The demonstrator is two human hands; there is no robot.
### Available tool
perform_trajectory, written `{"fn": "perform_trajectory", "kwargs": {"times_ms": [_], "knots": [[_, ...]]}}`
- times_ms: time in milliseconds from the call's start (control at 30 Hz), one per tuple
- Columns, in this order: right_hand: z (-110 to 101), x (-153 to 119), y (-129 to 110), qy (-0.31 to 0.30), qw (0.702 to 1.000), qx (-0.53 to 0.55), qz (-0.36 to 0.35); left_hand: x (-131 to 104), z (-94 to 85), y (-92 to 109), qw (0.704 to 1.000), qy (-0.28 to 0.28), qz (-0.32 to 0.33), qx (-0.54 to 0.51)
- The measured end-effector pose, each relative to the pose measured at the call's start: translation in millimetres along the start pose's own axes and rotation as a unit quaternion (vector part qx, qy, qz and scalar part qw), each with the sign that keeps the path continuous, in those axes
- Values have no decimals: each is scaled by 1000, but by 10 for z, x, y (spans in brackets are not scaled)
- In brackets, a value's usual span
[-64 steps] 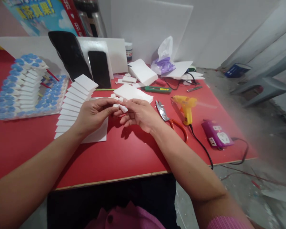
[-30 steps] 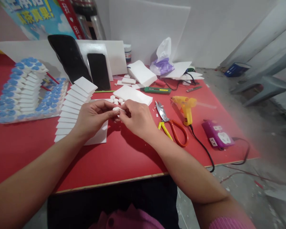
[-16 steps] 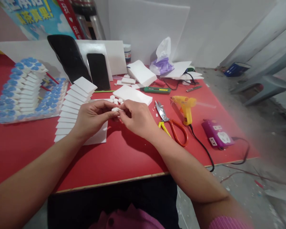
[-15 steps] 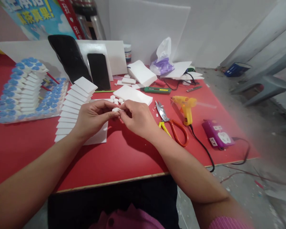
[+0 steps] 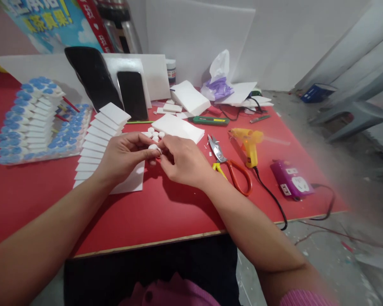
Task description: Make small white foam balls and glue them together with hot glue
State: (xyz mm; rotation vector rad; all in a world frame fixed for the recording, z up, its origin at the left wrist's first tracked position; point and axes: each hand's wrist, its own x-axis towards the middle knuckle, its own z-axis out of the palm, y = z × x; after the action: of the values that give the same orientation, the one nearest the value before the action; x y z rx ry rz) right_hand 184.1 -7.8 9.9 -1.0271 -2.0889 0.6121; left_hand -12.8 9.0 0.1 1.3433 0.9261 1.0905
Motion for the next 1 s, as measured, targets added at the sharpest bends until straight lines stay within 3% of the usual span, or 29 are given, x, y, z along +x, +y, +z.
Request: {"fn": "perform_trajectory", "kwargs": {"times_ms": [100,200,333,467,600,800,1000], "knots": [[7,5,-7,-7,997,78,21,22,-22,-15,999,-9,-20,-43],[27,27,-30,14,981,185,60,58,-57,-43,985,-32,-62,-156],[17,58,-70,25,952,285,107,68,-89,-36,927,-71,-174,-325],[-7,76,-76,56,943,304,124,43,-86,-1,884,-83,-235,-396],[31,83,-44,68,953,266,125,43,-62,-5,889,-69,-258,-371],[124,56,26,41,975,200,91,42,-16,-51,917,-84,-234,-311],[119,46,28,37,982,168,74,17,-14,-49,926,-89,-234,-284]]}}
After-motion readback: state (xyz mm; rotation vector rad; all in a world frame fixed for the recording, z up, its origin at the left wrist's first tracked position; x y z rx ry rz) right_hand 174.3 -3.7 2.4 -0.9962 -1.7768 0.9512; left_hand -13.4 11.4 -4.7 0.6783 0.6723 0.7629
